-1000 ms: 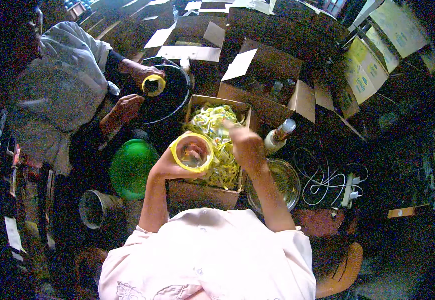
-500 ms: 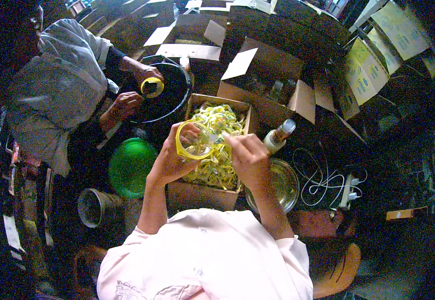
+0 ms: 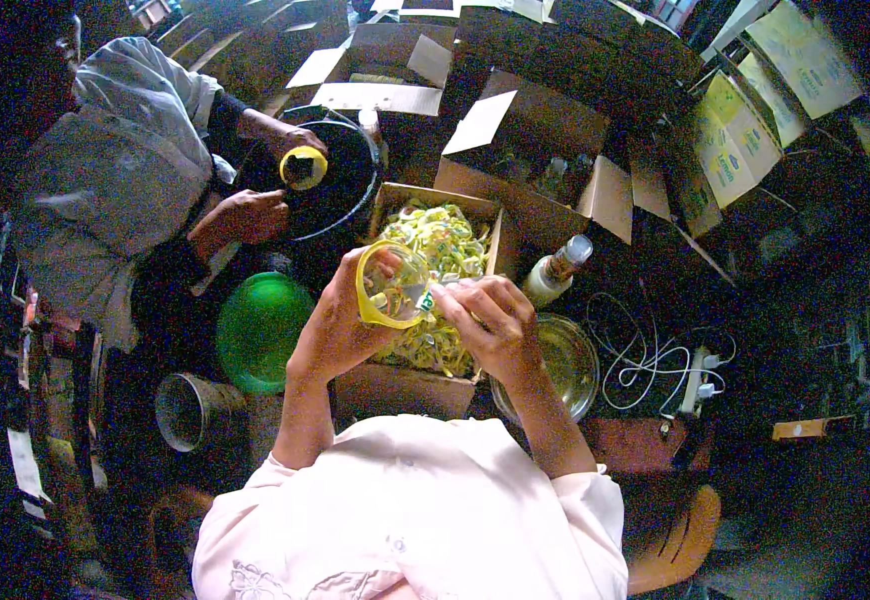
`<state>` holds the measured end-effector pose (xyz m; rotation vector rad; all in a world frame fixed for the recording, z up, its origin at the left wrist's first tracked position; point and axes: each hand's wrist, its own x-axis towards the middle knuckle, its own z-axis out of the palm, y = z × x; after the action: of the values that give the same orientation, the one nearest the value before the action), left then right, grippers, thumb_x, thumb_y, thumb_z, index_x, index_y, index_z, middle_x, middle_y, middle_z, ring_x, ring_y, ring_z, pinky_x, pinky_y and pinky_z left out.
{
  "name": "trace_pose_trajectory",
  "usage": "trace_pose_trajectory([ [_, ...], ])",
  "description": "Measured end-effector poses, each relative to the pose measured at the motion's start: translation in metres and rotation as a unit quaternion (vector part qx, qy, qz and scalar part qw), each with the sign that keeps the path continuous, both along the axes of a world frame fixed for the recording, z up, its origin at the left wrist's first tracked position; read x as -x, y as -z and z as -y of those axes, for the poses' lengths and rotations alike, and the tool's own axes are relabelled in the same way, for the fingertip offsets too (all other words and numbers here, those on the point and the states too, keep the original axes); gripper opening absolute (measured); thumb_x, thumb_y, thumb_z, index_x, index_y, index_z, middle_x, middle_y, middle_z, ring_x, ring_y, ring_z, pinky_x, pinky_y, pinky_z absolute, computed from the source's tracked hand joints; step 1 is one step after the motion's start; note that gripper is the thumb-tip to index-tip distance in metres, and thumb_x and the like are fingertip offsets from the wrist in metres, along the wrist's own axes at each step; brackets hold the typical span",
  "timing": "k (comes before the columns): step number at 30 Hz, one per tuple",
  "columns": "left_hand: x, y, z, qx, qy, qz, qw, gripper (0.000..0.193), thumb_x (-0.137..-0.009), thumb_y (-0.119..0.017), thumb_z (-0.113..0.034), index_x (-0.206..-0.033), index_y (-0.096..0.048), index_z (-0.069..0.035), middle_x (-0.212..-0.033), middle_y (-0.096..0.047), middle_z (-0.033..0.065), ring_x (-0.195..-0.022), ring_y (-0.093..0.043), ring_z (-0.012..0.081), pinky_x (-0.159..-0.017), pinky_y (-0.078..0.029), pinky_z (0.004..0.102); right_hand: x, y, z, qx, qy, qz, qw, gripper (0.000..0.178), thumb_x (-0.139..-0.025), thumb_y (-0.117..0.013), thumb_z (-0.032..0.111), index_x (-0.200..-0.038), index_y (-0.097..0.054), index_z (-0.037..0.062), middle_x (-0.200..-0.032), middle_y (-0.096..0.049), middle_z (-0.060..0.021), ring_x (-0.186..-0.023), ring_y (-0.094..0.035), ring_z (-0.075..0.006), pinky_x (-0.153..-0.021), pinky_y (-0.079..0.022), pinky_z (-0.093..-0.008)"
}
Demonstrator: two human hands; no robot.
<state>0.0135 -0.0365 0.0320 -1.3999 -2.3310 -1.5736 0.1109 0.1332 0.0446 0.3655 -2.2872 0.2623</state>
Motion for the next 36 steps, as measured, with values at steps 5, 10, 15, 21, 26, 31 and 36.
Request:
trace_pose_trajectory([
  [5, -0.002, 0.003, -0.002, -0.003, 0.018, 0.009, 1.0, 0.07, -0.059, -0.07, -0.009, -0.116, -0.03, 0.0, -0.104, -0.047, 0.0184, -0.098, -0.048, 0.0361, -0.084, -0.04, 0.0385, 0.003, 0.002, -0.001, -0.009, -0.009, -0.007, 1.0, 0.028, -0.061, -0.06, 0.006, -0.089, -0.063, 0.0074, -0.077, -0.058, -0.0019, -0.072, -0.057, -0.0164, -0.064, -0.049, -0.0288],
  [10, -0.009, -0.004, -0.007, 0.024, 0.046, 0.007, 0.999, 0.07, -0.059, -0.071, -0.006, -0.115, -0.03, 0.001, -0.103, -0.047, 0.0182, -0.097, -0.048, 0.0355, -0.084, -0.04, 0.0381, 0.005, 0.004, -0.003, -0.007, -0.032, -0.026, 0.999, 0.027, -0.059, -0.063, 0.0, -0.085, -0.064, 0.006, -0.073, -0.057, -0.0028, -0.069, -0.057, -0.0175, -0.061, -0.048, -0.0299],
  [15, -0.01, -0.005, -0.008, 0.011, 0.074, 0.009, 0.997, 0.07, -0.061, -0.072, -0.009, -0.115, -0.03, 0.002, -0.105, -0.048, 0.0197, -0.098, -0.048, 0.0359, -0.085, -0.04, 0.0379, 0.007, 0.009, -0.01, -0.027, -0.046, -0.059, 0.997, 0.028, -0.058, -0.065, 0.004, -0.086, -0.065, 0.0062, -0.075, -0.058, -0.0027, -0.07, -0.058, -0.017, -0.063, -0.05, -0.03],
  [21, -0.011, -0.001, -0.008, 0.023, 0.087, 0.04, 0.995, 0.07, -0.063, -0.071, -0.011, -0.118, -0.029, 0.002, -0.106, -0.047, 0.0221, -0.1, -0.049, 0.0358, -0.085, -0.04, 0.0381, 0.009, 0.005, -0.015, -0.033, -0.052, -0.067, 0.996, 0.027, -0.059, -0.065, 0.004, -0.085, -0.065, 0.006, -0.076, -0.059, -0.003, -0.07, -0.059, -0.0169, -0.065, -0.051, -0.0303],
  [26, -0.008, -0.009, -0.007, 0.009, 0.08, 0.097, 0.992, 0.067, -0.062, -0.071, -0.011, -0.116, -0.034, 0.0, -0.105, -0.049, 0.0165, -0.098, -0.051, 0.0302, -0.084, -0.041, 0.0355, 0.014, -0.002, -0.015, 0.037, -0.064, -0.089, 0.993, 0.023, -0.062, -0.064, -0.002, -0.083, -0.065, 0.0062, -0.074, -0.06, -0.0036, -0.067, -0.058, -0.0166, -0.063, -0.05, -0.0292],
  [31, -0.002, -0.004, -0.001, -0.054, 0.052, 0.127, 0.989, 0.067, -0.059, -0.073, -0.008, -0.115, -0.036, -0.004, -0.103, -0.051, 0.0118, -0.096, -0.052, 0.0254, -0.083, -0.042, 0.0335, 0.024, 0.013, -0.014, 0.252, 0.049, -0.066, 0.964, 0.019, -0.064, -0.06, -0.009, -0.077, -0.064, 0.0041, -0.067, -0.059, -0.0072, -0.061, -0.057, -0.0165, -0.058, -0.047, -0.0266],
  [36, 0.004, -0.002, 0.003, -0.058, 0.012, 0.051, 0.997, 0.074, -0.057, -0.072, -0.008, -0.118, -0.03, -0.006, -0.105, -0.047, 0.0128, -0.097, -0.049, 0.0266, -0.086, -0.04, 0.0352, 0.024, 0.048, -0.012, 0.065, 0.177, 0.364, 0.912, 0.066, -0.062, -0.049, -0.009, -0.123, -0.044, 0.0151, -0.079, -0.06, -0.0184, -0.07, -0.059, -0.0334, -0.065, -0.049, -0.0393],
])
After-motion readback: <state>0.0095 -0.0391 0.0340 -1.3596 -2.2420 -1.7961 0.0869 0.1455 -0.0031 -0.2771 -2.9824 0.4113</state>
